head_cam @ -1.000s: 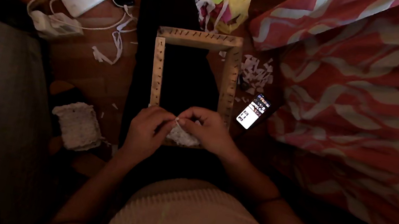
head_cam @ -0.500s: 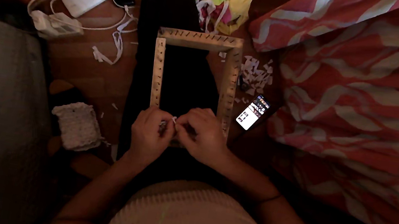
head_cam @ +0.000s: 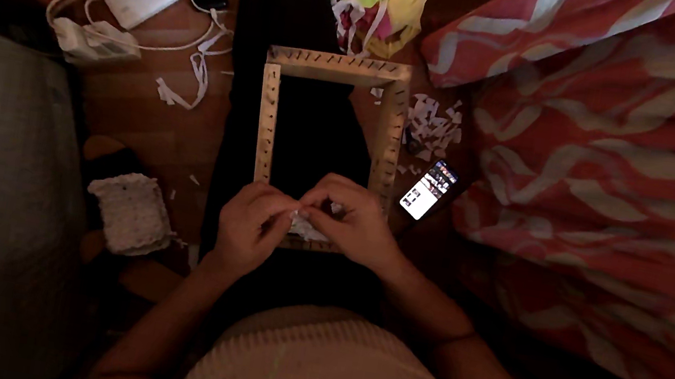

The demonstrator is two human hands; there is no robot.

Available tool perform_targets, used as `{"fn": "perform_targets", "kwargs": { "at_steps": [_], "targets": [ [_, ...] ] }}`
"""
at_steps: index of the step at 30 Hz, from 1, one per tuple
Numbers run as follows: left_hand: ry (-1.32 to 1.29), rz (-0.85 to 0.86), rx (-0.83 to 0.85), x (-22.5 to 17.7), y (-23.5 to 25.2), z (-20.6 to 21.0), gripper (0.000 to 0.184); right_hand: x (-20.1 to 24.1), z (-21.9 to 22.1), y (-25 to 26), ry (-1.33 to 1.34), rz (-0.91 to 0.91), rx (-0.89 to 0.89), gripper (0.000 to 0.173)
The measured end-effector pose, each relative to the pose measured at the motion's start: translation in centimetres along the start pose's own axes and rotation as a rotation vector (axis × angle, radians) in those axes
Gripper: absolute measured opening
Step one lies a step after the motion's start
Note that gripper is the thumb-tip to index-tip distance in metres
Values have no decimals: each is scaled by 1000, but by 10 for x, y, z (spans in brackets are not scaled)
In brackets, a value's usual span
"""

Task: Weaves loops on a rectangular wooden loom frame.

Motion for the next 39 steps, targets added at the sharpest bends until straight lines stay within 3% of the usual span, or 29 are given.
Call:
{"fn": "perform_targets", "kwargs": {
  "at_steps": [12,19,26,29,32,36,39],
  "targets": [
    [-201,-62,143,11,3,1,17,-18,16,0,424,324,182,5],
    [-198,-196,136,13,4,1,13,-14,12,4,289,256,187,7],
    [-298,-284,60,18,-1,1,4,-10,17,5,199,141,392,11],
    [-241,-251,49,14,-1,3,6,-13,16,5,271,133,399,9],
    [-124,-165,86,8,1,3,9,-13,15,5,258,134,319,9],
    [-144,-115,147,6,2,0,16,-2,1,4,-129,15,-23,9],
    [-163,-132,182,7,2,-4,28,3,-2,0,-273,-41,-133,10]
  ]
}}
Point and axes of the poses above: each hand's wrist, its own y-axis towards the middle knuckle, its own z-axis out of the palm, x = y × z, the point moved 8 cm from there along y, towards the middle knuckle, and after that the axes turned 3 degrees about x, right-handed, at the moved point
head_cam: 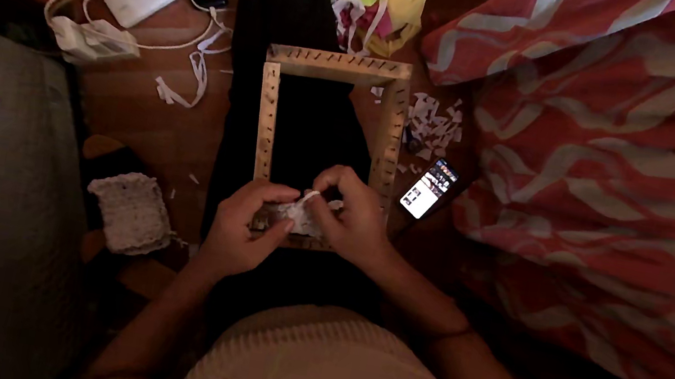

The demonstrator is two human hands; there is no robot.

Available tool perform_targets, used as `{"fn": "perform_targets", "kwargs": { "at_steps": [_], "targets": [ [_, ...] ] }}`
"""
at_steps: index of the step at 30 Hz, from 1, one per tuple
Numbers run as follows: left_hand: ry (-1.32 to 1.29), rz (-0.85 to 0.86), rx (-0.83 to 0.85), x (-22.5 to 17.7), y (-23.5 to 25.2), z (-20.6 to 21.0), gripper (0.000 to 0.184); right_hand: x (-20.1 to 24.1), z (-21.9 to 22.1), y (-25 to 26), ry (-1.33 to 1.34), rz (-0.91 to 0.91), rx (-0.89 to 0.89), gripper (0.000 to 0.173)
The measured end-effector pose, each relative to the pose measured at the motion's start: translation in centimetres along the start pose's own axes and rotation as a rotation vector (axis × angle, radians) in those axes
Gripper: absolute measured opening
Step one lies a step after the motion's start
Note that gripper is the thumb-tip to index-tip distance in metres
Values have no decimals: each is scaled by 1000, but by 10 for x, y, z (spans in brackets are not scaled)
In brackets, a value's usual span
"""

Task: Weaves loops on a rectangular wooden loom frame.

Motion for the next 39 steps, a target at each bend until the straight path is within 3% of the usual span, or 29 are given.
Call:
{"fn": "perform_targets", "kwargs": {
  "at_steps": [4,11,16,19,23,29,34,39],
  "targets": [
    [3,-18,31,-1,1,-7,33,7,0,-2,-15,-51,-21,11],
    [-36,-22,44,-7,10,-17,20,11,4,-4,77,-59,-23,15],
    [86,-3,15,-20,30,-22,21,21,-17,14,-49,-258,-126,17],
    [156,68,-69,-37,47,-29,22,35,-39,34,-124,-466,-236,20],
    [286,159,-158,-53,47,-37,23,42,-47,23,-272,-693,-295,11],
    [344,-119,31,-10,13,-13,22,-18,-12,-30,-430,-489,-156,10],
    [378,-370,187,10,-14,12,21,-29,-3,-40,-540,-309,-39,11],
    [372,-406,282,3,-20,23,18,-27,-1,-41,-568,-262,17,12]
  ]
}}
Point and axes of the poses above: each hand's wrist, its own y-axis towards the middle knuckle, its own z-axis out of the palm, x = y × z, the point moved 8 cm from there along y, towards the middle knuckle, and after that the axes turned 3 degrees about x, right-handed, at the moved point
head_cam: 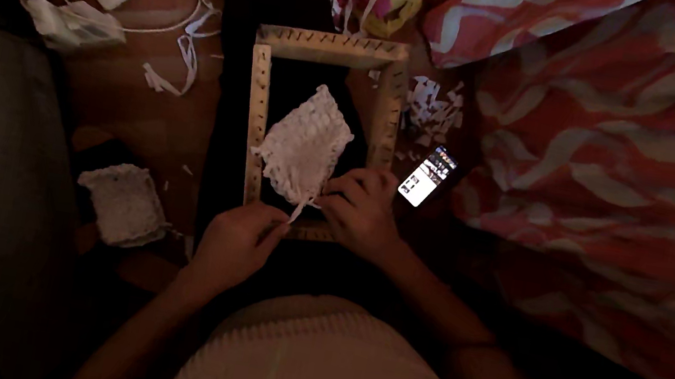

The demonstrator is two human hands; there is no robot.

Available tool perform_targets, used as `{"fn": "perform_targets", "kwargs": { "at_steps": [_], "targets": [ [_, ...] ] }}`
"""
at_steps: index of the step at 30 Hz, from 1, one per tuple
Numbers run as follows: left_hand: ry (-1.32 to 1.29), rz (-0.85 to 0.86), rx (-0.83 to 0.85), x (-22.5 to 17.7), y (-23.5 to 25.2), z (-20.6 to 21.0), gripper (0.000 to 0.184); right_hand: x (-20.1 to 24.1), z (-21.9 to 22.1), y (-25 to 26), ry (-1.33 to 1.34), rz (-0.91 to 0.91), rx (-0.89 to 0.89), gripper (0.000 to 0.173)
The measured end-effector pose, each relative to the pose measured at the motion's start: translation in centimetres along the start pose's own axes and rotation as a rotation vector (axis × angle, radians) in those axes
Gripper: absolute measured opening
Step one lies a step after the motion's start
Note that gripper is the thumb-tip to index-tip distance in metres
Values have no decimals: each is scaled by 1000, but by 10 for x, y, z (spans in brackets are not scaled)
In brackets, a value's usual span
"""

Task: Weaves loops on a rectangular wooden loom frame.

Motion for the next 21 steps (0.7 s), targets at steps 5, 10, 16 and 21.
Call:
{"fn": "perform_targets", "kwargs": {
  "at_steps": [5,10,16,21],
  "targets": [
    [92,206,121,-9,0,15,25,1,1,-1,25,-9,-8,13],
    [163,179,2,-9,12,0,29,3,2,-3,69,-50,-21,13],
    [296,286,18,-15,44,-3,38,4,2,-4,127,-79,-46,13],
    [356,371,191,-12,58,5,15,0,-1,-4,191,-59,-60,17]
  ]
}}
Point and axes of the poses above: each hand's wrist, its own y-axis towards the middle knuckle, its own z-axis out of the palm, x = y × z, the point moved 8 cm from there along y, towards the middle knuckle, and after that the axes turned 3 degrees about x, right-handed, at the moved point
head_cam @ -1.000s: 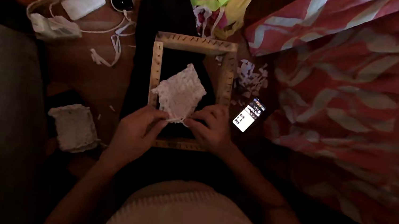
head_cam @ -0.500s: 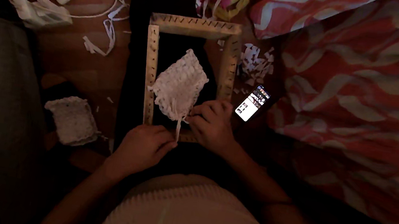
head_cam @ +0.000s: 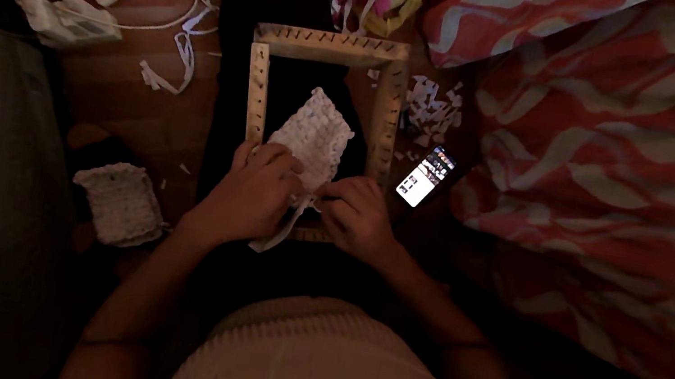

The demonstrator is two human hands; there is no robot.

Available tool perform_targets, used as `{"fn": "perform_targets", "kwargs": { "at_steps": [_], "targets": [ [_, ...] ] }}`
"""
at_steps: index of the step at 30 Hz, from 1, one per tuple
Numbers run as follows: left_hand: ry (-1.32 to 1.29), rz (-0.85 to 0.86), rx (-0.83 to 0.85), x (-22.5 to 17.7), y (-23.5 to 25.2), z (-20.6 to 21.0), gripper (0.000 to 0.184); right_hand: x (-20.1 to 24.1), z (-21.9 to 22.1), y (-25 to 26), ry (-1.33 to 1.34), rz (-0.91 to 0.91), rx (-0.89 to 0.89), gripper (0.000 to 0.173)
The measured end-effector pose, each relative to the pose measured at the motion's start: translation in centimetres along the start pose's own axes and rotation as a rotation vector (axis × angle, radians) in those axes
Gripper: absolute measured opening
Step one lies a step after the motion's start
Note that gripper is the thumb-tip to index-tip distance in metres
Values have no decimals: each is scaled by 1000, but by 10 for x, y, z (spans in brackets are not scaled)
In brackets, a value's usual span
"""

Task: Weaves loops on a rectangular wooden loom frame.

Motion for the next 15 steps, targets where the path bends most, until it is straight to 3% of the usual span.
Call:
{"fn": "perform_targets", "kwargs": {
  "at_steps": [3,10,15],
  "targets": [
    [-79,38,-11,-2,1,-12,16,-6,-10,2,139,48,-79,17],
    [-430,77,-372,-8,-11,-60,18,-8,-47,30,495,110,-270,9],
    [-565,74,-452,-5,-10,-69,17,-18,-56,47,709,340,-255,6]
  ]
}}
Point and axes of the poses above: each hand's wrist, its own y-axis towards the middle knuckle, its own z-axis out of the palm, x = y × z, the point moved 8 cm from there along y, towards the middle knuckle, and after that the axes turned 3 degrees about x, right-handed, at the moved point
